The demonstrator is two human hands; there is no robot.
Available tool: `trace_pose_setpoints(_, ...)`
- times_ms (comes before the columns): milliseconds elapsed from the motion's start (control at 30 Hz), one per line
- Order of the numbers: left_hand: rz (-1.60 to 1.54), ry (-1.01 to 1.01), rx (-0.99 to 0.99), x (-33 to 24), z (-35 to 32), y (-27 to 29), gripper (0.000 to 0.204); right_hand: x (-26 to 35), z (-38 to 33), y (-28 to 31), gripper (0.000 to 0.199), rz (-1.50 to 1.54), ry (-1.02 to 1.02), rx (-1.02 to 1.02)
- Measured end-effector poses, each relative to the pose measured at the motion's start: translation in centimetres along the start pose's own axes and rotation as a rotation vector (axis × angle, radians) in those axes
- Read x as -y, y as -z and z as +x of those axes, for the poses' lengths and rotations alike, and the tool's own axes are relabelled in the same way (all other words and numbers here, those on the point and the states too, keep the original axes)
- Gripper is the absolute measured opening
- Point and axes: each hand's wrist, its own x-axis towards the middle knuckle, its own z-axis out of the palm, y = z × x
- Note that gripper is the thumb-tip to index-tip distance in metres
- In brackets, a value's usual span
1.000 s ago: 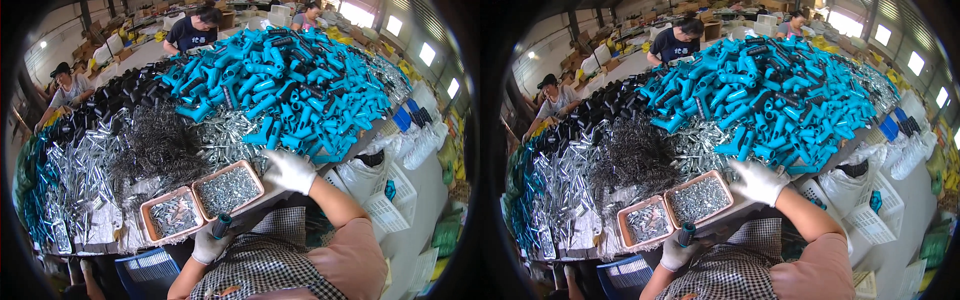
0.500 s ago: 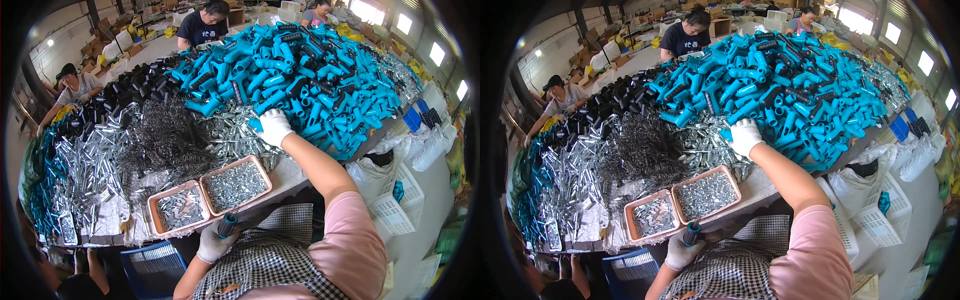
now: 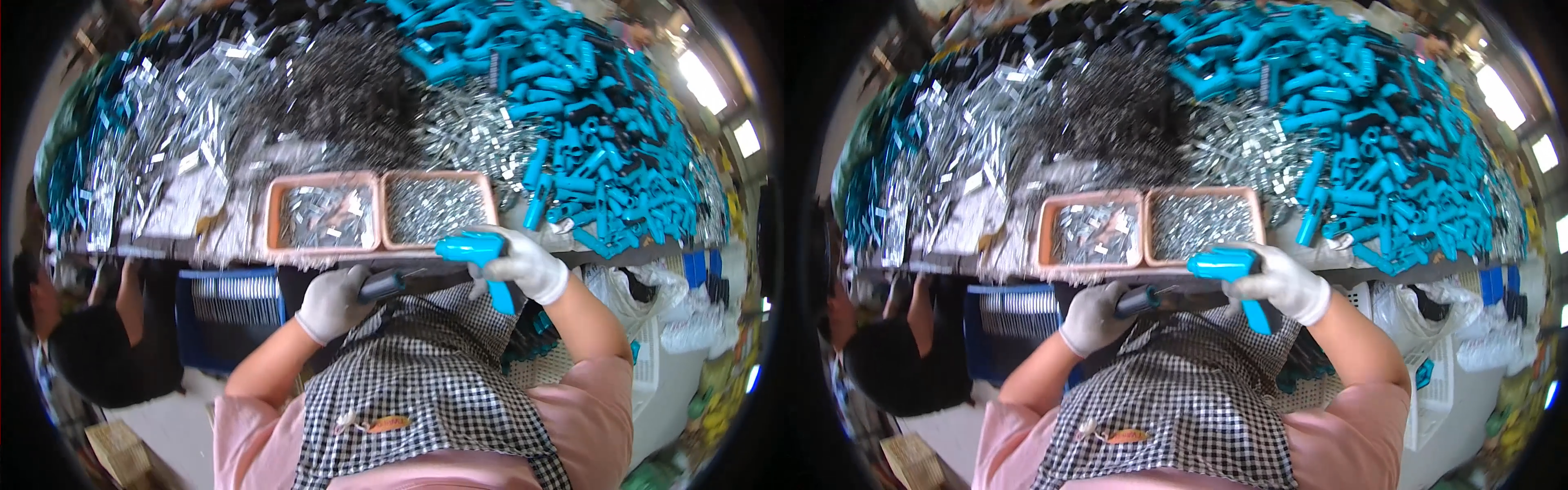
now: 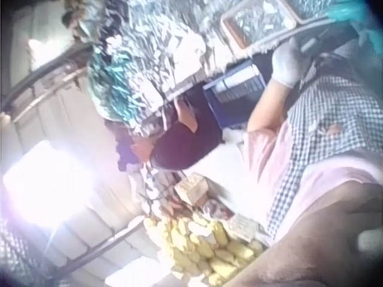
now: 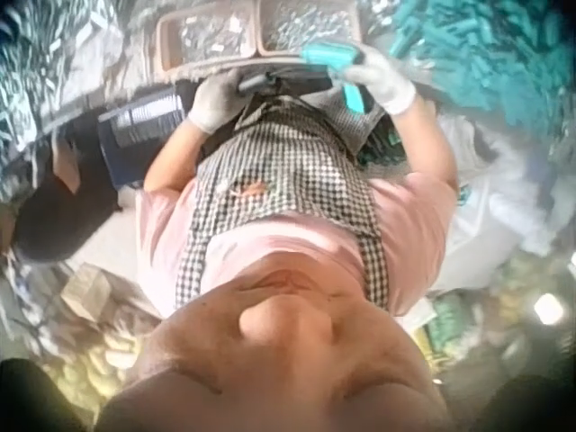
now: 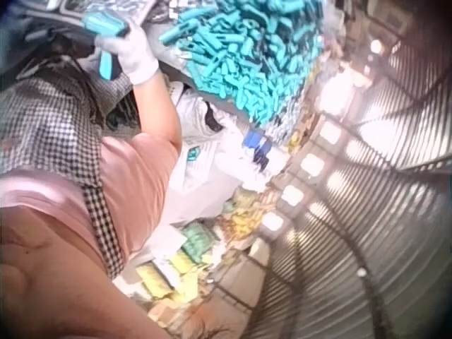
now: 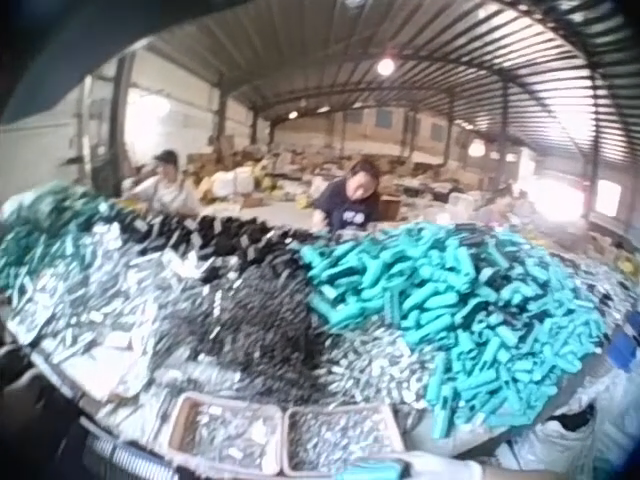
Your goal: Assembling small metal components into plastic handles at a workbench.
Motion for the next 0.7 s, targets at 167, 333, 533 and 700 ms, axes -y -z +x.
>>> trace_pose_setpoints(167,0.118,-0.156,0.051,-0.1,-1.0,0.4,0.022,-0.6,-1.1,-1.5,0.065,-0.066,-0.149,-0.014)
trace_pose_setpoints(333,0.194,-0.063,0.102,-1.0,-1.7,1.3,0.025,-1.0,-0.7,-1.9,0.053,-0.614,0.055,0.041)
trace_pose_setpoints(533,0.023,-0.005,0.172,-1.4,-2.6,1.5,0.031,-1.7,0.1,-3.9,0.045,-1.204,0.656,0.082)
trace_pose_setpoints(700,-0.603,0.105,0.88,-1.0,-1.1,1.5,0.026,-0.9,1.0,-5.9,0.024,-1.538,1.261,0.372)
